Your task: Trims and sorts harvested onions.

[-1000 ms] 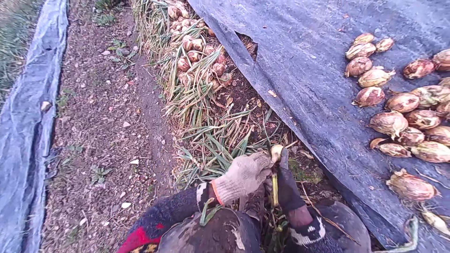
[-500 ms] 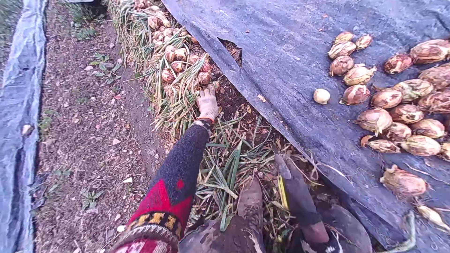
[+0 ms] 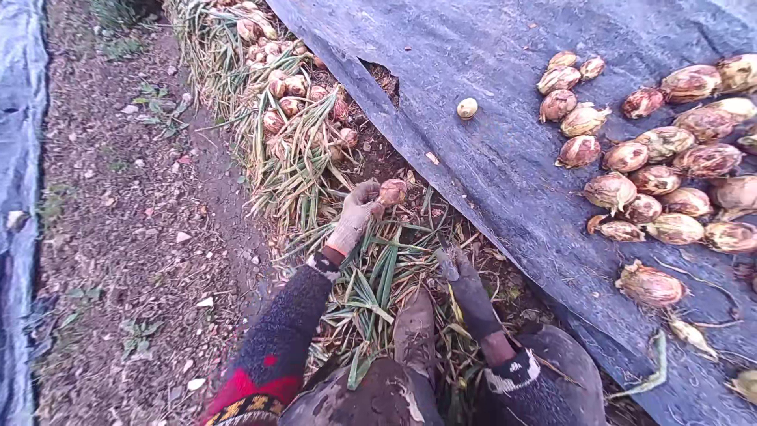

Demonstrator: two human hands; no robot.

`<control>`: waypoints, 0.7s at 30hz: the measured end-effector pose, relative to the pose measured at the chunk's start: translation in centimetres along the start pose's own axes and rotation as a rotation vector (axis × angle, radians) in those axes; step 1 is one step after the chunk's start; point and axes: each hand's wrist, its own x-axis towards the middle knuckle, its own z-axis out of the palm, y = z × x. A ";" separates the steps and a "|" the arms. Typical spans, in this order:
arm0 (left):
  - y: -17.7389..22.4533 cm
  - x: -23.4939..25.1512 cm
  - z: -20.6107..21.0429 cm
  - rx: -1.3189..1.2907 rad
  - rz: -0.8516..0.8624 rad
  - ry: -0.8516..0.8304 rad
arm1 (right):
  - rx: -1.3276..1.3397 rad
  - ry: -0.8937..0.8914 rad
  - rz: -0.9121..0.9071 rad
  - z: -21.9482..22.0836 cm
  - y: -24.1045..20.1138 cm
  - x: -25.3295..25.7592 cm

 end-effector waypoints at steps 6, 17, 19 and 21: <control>2.4 -12.4 3.2 -0.042 -0.048 -0.409 | 0.359 -0.041 -0.216 1.0 0.0 -1.6; 1.8 -16.0 6.0 0.521 -0.057 -0.413 | 0.243 -0.025 -0.352 1.1 -0.3 -2.9; 0.7 -15.1 5.8 0.444 -0.156 -0.226 | 0.413 -0.143 -0.401 0.5 -1.9 -4.8; -1.5 -12.8 4.2 0.161 -0.335 -0.019 | 0.565 -0.380 -0.463 -0.4 -4.0 -7.2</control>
